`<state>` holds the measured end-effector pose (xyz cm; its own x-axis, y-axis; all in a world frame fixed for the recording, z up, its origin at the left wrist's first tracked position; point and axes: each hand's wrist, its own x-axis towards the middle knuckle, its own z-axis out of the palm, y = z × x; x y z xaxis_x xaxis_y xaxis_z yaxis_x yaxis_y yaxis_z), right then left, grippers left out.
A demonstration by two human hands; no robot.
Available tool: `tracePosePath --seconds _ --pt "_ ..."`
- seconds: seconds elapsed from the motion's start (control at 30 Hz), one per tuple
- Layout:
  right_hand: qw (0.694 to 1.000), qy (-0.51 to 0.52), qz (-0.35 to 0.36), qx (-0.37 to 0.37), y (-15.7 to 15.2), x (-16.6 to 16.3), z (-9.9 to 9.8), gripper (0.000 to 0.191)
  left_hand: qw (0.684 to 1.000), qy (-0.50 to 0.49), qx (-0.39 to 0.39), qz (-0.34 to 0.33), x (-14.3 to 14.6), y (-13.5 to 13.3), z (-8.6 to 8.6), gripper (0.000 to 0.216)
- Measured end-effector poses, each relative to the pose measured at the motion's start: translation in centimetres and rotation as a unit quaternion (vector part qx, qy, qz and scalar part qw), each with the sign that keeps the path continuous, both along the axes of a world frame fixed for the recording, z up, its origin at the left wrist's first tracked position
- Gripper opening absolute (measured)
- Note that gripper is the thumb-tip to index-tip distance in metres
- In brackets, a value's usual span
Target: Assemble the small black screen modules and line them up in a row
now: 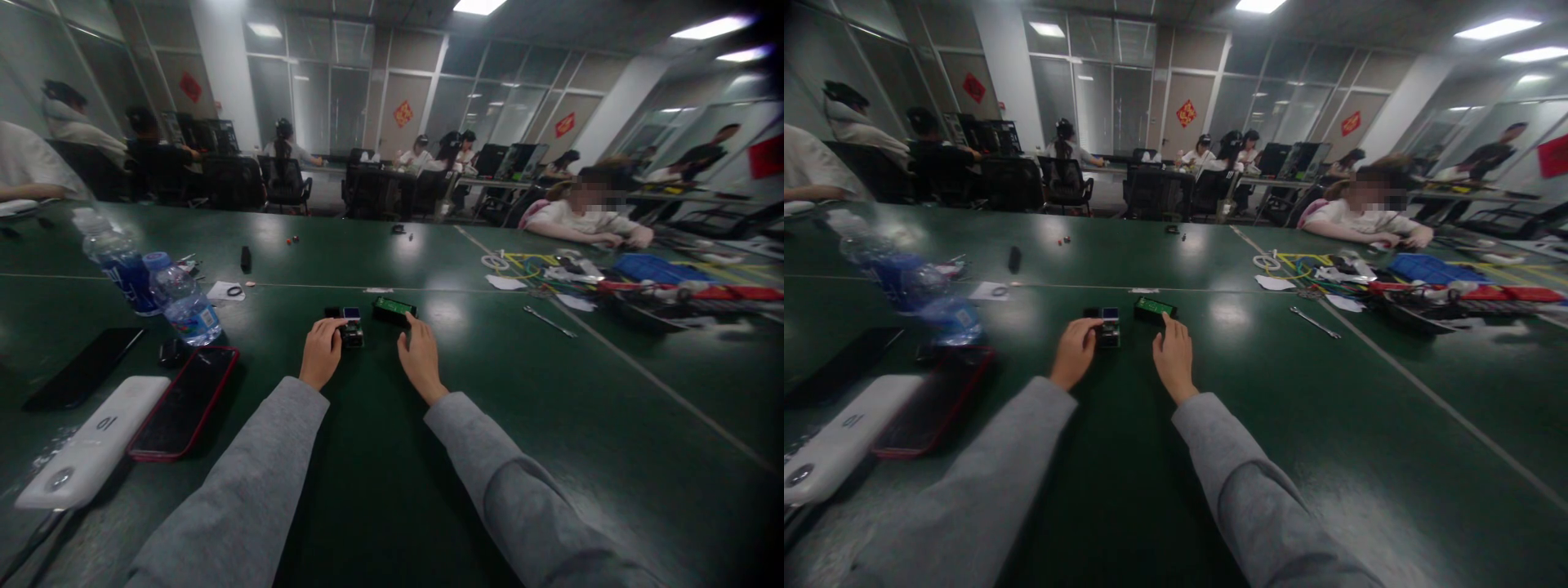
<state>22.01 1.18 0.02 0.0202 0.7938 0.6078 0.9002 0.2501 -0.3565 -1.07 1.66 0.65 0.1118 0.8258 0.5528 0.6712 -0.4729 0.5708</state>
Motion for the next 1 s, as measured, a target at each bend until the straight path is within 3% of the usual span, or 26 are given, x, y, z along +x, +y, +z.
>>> tracePosePath --seconds 0.13,0.33,0.5,0.67,1.0 --pt "0.998 0.005 0.07 0.002 -1.6 -2.5 1.0 0.046 1.0 -0.004 0.003 0.003 0.1 0.0 0.1 0.032" --pt "0.966 -0.111 0.224 -0.062 -4.0 -6.9 1.4 0.054 0.999 -0.011 0.032 -0.004 0.2 0.2 0.2 0.035" --pt "0.983 -0.054 0.17 -0.036 -3.1 -5.9 1.0 0.032 0.999 -0.014 0.029 -0.005 0.1 0.2 0.2 0.035" --pt "0.993 -0.013 0.118 -0.028 -2.3 -5.2 0.1 0.05 0.999 -0.019 0.028 -0.003 0.1 0.2 0.3 0.032" --pt "0.991 0.0 0.12 -0.054 -2.4 -5.1 -0.1 0.048 0.999 -0.023 0.022 0.004 0.1 0.2 0.2 0.031"
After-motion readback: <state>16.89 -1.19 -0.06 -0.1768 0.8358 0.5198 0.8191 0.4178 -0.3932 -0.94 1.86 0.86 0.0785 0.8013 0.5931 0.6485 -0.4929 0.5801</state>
